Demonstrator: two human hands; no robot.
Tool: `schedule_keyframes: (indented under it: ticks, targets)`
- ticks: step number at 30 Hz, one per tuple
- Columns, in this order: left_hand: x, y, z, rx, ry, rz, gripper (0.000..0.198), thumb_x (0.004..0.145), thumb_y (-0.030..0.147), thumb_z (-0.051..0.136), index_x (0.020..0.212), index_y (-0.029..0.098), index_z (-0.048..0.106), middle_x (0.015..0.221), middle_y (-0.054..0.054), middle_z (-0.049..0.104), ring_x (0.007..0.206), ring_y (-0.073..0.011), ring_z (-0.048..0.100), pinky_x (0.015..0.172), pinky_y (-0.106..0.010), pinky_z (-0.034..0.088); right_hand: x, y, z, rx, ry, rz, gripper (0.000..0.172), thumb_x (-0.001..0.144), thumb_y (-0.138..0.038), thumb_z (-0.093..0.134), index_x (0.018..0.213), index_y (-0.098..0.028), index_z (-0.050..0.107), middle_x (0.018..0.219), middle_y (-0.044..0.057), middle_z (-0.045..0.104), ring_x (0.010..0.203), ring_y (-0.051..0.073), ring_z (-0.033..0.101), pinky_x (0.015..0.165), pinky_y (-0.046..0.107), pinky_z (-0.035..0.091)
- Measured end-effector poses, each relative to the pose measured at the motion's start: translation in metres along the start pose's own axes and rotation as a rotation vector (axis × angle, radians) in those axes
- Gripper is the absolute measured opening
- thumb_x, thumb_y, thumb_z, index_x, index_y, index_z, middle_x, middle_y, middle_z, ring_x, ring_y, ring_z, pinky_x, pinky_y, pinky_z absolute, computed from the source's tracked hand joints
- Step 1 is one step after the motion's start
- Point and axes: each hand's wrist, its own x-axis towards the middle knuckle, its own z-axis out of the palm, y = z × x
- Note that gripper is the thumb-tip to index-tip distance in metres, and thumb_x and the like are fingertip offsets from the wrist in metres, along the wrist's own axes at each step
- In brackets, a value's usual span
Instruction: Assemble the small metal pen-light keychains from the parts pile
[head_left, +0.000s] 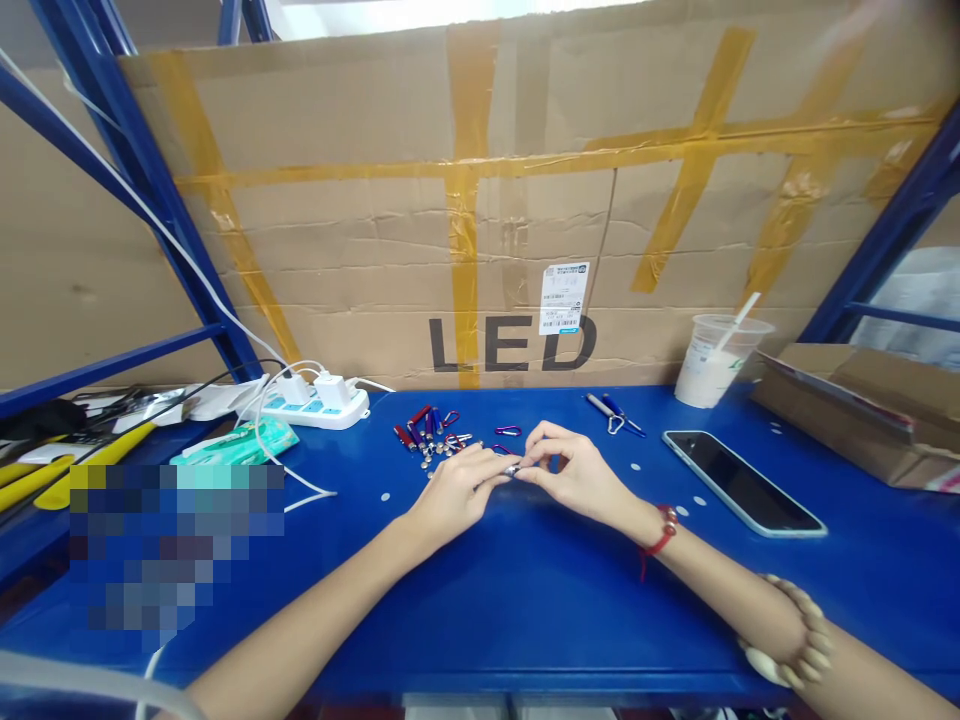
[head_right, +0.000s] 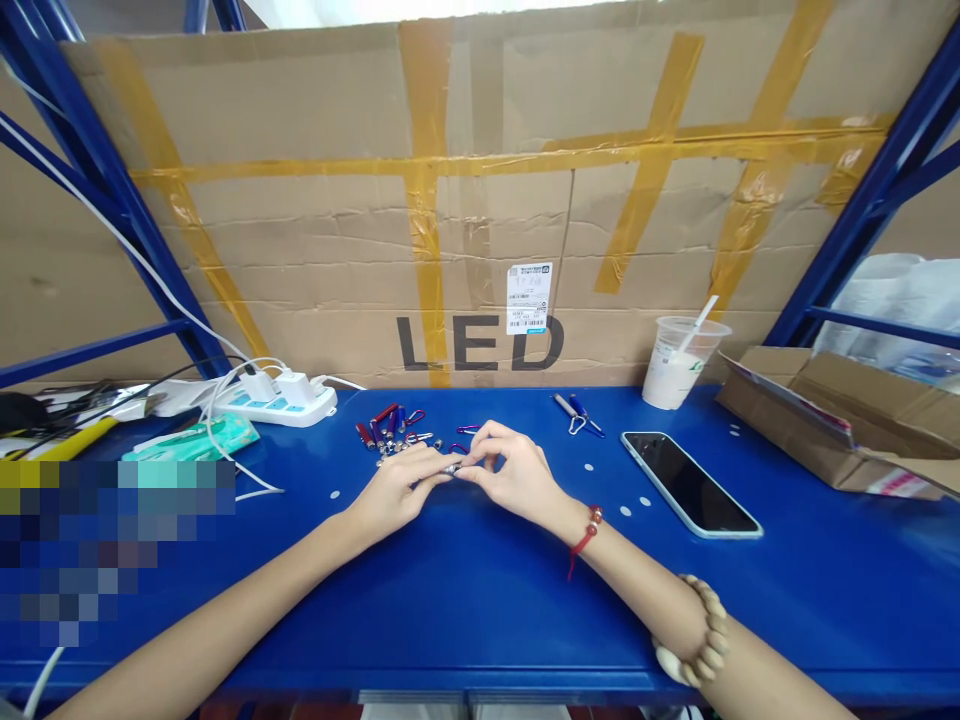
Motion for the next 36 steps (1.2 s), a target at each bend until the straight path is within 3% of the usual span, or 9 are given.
schedule_keyframes:
  ticks: [6,11,14,18,22,26,31,36]
  targets:
    - [0.0,-0.002,-0.003,0.055,-0.02,0.018,0.03,0.09,0.018,0.039,0.11,0.019,0.062,0.085,-0.007,0.068,0.076,-0.0149,0.058,0.073,-0.03,0.05,0.002,0.002,0.003,0.152,-0.054,0.122,0.03,0.072,-0.044,0.065,0.062,-0.015,0.066,0.072,0.004,0.059,0.056,0.01,0.051,0.051,0.024,0.045]
    - [0.001,-0.004,-0.004,0.045,-0.028,-0.001,0.031,0.091,0.02,0.038,0.11,0.018,0.062,0.086,-0.007,0.068,0.077,-0.0155,0.058,0.075,-0.031,0.049,0.004,-0.001,0.005,0.385,-0.131,0.376,0.04,0.062,-0.053,0.069,0.063,-0.013,0.066,0.07,0.003,0.061,0.045,0.006,0.045,0.041,0.021,0.038]
    - [0.002,-0.003,-0.003,-0.011,-0.02,-0.072,0.029,0.09,0.021,0.041,0.111,0.02,0.061,0.092,-0.006,0.069,0.08,-0.0158,0.059,0.079,-0.031,0.048,0.006,-0.002,0.004,0.415,-0.149,0.448,0.04,0.059,-0.052,0.071,0.067,-0.013,0.067,0.063,0.001,0.06,0.044,0.006,0.043,0.04,0.021,0.036]
    - [0.005,0.002,-0.001,-0.138,0.004,-0.248,0.024,0.088,0.021,0.045,0.107,0.021,0.06,0.101,-0.005,0.067,0.088,-0.0161,0.061,0.082,-0.029,0.048,0.009,0.0,0.001,0.281,-0.056,0.348,0.037,0.062,-0.05,0.07,0.067,-0.013,0.067,0.069,0.003,0.061,0.045,0.006,0.043,0.043,0.022,0.036]
    - [0.008,0.006,-0.001,-0.262,0.007,-0.342,0.019,0.087,0.021,0.046,0.1,0.019,0.059,0.091,-0.003,0.067,0.079,-0.0138,0.063,0.075,-0.024,0.049,0.01,0.001,-0.004,0.171,0.097,0.114,0.033,0.066,-0.047,0.07,0.078,-0.016,0.069,0.084,0.004,0.061,0.049,0.006,0.046,0.048,0.023,0.042]
    - [0.009,0.008,-0.001,-0.334,0.006,-0.386,0.017,0.086,0.02,0.047,0.097,0.018,0.059,0.081,-0.001,0.067,0.072,-0.0122,0.064,0.07,-0.022,0.049,0.008,0.002,-0.007,0.075,0.102,-0.038,0.028,0.07,-0.046,0.068,0.076,-0.019,0.072,0.083,0.003,0.057,0.054,0.007,0.049,0.052,0.023,0.044]
    - [0.007,0.007,0.002,-0.38,-0.03,-0.392,0.015,0.083,0.019,0.049,0.094,0.017,0.059,0.082,-0.002,0.067,0.072,-0.0131,0.065,0.067,-0.022,0.05,0.006,0.004,-0.007,0.01,0.084,-0.042,0.024,0.073,-0.044,0.067,0.071,-0.021,0.073,0.082,0.004,0.059,0.061,0.01,0.053,0.053,0.023,0.041]
    - [0.003,0.008,0.003,-0.322,-0.057,-0.355,0.025,0.083,0.017,0.05,0.106,0.02,0.055,0.082,0.0,0.069,0.078,-0.0135,0.066,0.075,-0.023,0.05,0.004,0.006,-0.005,0.004,0.011,0.011,0.019,0.072,-0.039,0.068,0.068,-0.021,0.072,0.079,0.003,0.06,0.065,0.012,0.055,0.058,0.024,0.041]
